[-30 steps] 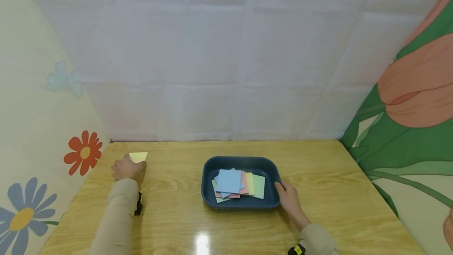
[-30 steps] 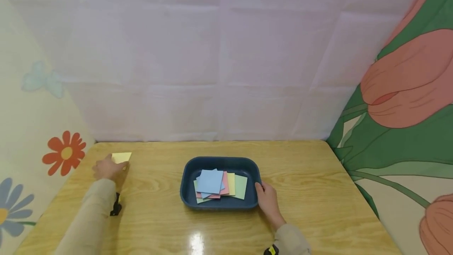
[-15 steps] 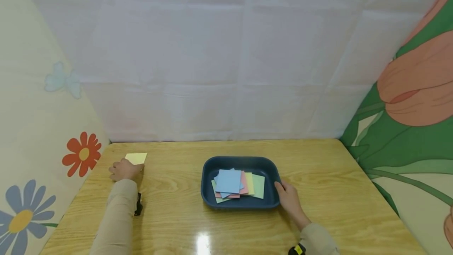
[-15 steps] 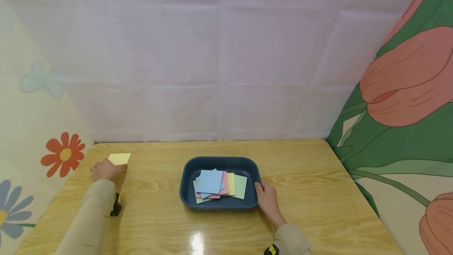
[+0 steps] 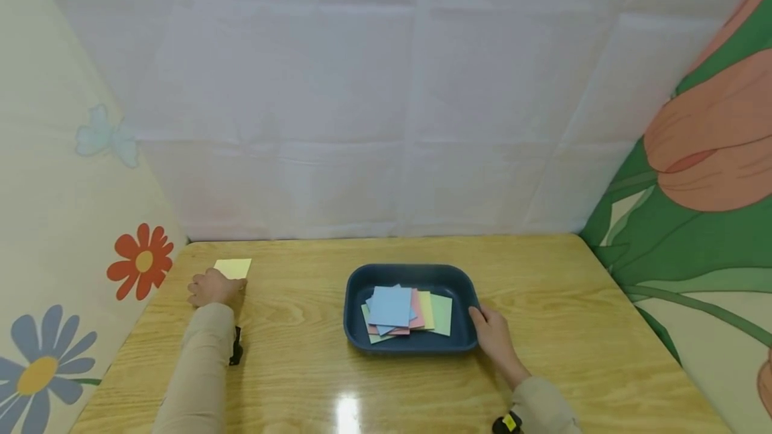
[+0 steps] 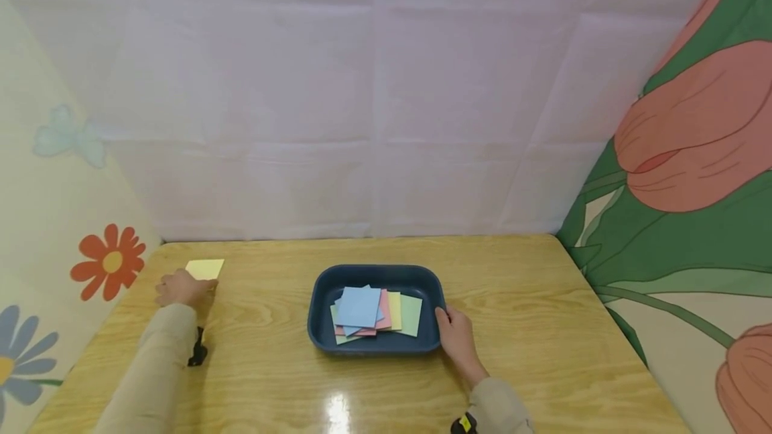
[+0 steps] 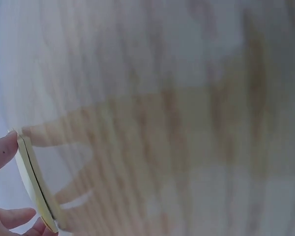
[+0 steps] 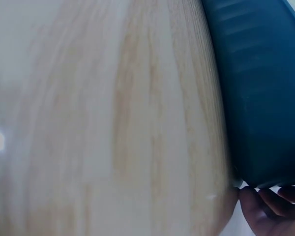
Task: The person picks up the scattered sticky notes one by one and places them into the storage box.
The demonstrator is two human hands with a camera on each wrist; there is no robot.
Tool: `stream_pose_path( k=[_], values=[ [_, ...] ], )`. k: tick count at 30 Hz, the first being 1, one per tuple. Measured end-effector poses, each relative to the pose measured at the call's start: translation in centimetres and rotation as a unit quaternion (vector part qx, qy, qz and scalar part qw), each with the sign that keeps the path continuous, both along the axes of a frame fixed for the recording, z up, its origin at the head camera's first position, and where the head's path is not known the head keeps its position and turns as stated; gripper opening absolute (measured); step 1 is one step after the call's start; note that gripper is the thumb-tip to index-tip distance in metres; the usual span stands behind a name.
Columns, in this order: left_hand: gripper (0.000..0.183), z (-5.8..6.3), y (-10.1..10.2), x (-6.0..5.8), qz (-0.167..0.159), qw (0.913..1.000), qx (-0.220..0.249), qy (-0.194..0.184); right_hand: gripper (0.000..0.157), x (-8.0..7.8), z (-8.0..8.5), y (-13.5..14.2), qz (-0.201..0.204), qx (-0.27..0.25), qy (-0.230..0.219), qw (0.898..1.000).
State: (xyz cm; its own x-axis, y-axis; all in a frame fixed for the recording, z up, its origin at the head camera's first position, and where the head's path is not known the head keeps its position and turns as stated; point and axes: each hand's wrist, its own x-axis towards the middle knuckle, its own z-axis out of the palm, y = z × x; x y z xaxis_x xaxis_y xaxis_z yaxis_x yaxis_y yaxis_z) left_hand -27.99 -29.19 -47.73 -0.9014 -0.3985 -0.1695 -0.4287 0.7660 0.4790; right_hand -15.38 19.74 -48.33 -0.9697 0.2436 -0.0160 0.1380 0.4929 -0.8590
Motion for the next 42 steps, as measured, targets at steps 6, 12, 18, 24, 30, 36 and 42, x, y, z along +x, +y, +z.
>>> stream_pose_path(
  k=[6, 12, 18, 24, 30, 36, 42],
  values=[
    [0.075, 0.4, 0.4, 0.1, 0.02, 0.9997, -0.002, 0.016, 0.03, -0.2, -0.2, 0.1, 0.002, 0.005, -0.002, 1.0],
    [0.08, 0.6, 0.6, 0.0, 0.029, 0.9986, 0.028, 0.033, 0.029, -0.2, -0.1, 0.2, 0.003, -0.002, -0.005, 1.0],
    [0.079, 0.2, 0.2, -0.1, 0.02, 0.9977, 0.052, 0.037, 0.03, -0.1, 0.2, 0.2, 0.003, -0.005, -0.008, 1.0],
    [0.078, 0.0, 0.1, -0.1, 0.013, 0.9976, 0.06, 0.033, 0.03, 0.0, 0.2, 0.1, 0.003, -0.006, -0.005, 1.0],
    [0.054, 0.4, 0.3, 0.5, 0.021, 0.9949, 0.076, 0.063, 0.029, -0.2, 0.2, 0.1, 0.002, -0.001, 0.0, 1.0],
    [0.013, 0.9, 0.4, 1.1, 0.04, 0.9842, 0.104, 0.138, 0.028, -0.1, 0.2, 0.2, 0.001, 0.004, 0.005, 1.0],
    [0.027, 1.6, 0.7, 1.1, 0.055, 0.9783, 0.148, 0.133, 0.028, 0.0, 0.2, 0.2, 0.004, 0.007, 0.008, 1.0]
  ],
)
